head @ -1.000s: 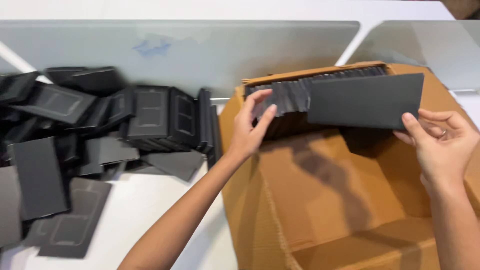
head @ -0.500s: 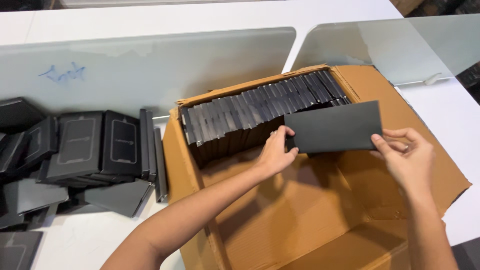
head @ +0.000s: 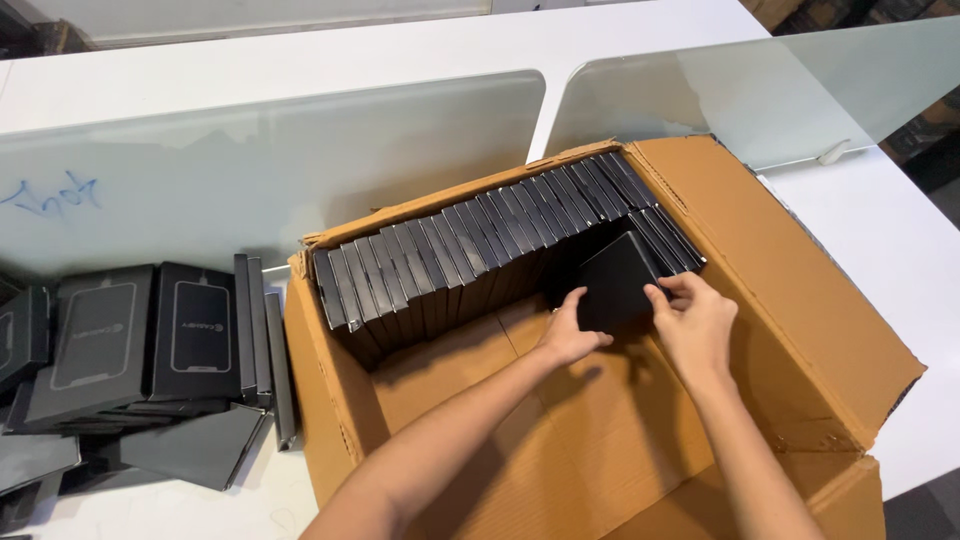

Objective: The person removes black boxes from a cardboard box, opens them to place an item inside, and then neatly stacks the boxes back into the large cardboard container.

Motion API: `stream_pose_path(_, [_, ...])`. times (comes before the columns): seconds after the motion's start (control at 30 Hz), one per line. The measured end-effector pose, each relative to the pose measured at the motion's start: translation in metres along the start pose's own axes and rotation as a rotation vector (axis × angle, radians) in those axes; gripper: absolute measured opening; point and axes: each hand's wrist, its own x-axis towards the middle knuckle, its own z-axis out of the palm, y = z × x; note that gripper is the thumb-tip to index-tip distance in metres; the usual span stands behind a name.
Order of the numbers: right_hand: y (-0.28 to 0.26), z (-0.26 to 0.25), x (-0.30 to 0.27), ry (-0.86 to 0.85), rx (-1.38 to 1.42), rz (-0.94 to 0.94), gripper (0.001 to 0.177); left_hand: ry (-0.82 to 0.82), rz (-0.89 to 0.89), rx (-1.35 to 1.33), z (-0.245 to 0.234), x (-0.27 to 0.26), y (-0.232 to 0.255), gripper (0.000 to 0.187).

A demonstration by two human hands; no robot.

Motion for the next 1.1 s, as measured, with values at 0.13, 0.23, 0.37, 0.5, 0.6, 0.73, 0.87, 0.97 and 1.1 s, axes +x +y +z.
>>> stream_pose_path(0.13, [0.001,0.009,0.004,0.088,-0.076,-0.181,0.025,-0.009,-0.003,0.076,0.011,0.004,0.008,0.127])
stream_pose_path(0.23, [0.001,0.011,0.007,0.096,-0.077,-0.164,0.029,-0.010,0.015,0.058,0.016,0.008,0.012,0.134])
stream_pose_path(0.37, [-0.001,0.010,0.011,0.070,-0.172,-0.091,0.034,0.017,0.060,0.054,0.020,0.019,0.020,0.135])
stream_pose_path(0.5, [-0.004,0.010,0.010,0.053,-0.149,-0.099,0.034,0.002,-0.001,0.083,0.017,0.019,0.025,0.137])
stream_pose_path(0.6, [-0.010,0.010,0.009,0.056,-0.122,-0.115,0.035,0.002,0.044,0.096,0.009,0.010,0.029,0.139])
stream_pose_path(0.73, [-0.027,0.010,0.004,0.058,-0.107,-0.158,0.033,0.016,0.100,0.110,-0.005,-0.008,0.040,0.136])
stream_pose_path(0.87, [-0.060,0.012,-0.011,0.050,-0.047,-0.185,0.030,0.051,0.291,0.198,-0.029,-0.052,0.058,0.123])
stream_pose_path(0.97, [-0.102,0.017,-0.032,0.018,0.045,-0.235,0.028,0.028,0.499,0.326,-0.066,-0.105,0.077,0.112])
stream_pose_path(1.1, [-0.172,0.030,-0.062,-0.107,0.267,-0.201,0.026,0.216,0.707,0.250,-0.143,-0.194,0.097,0.090])
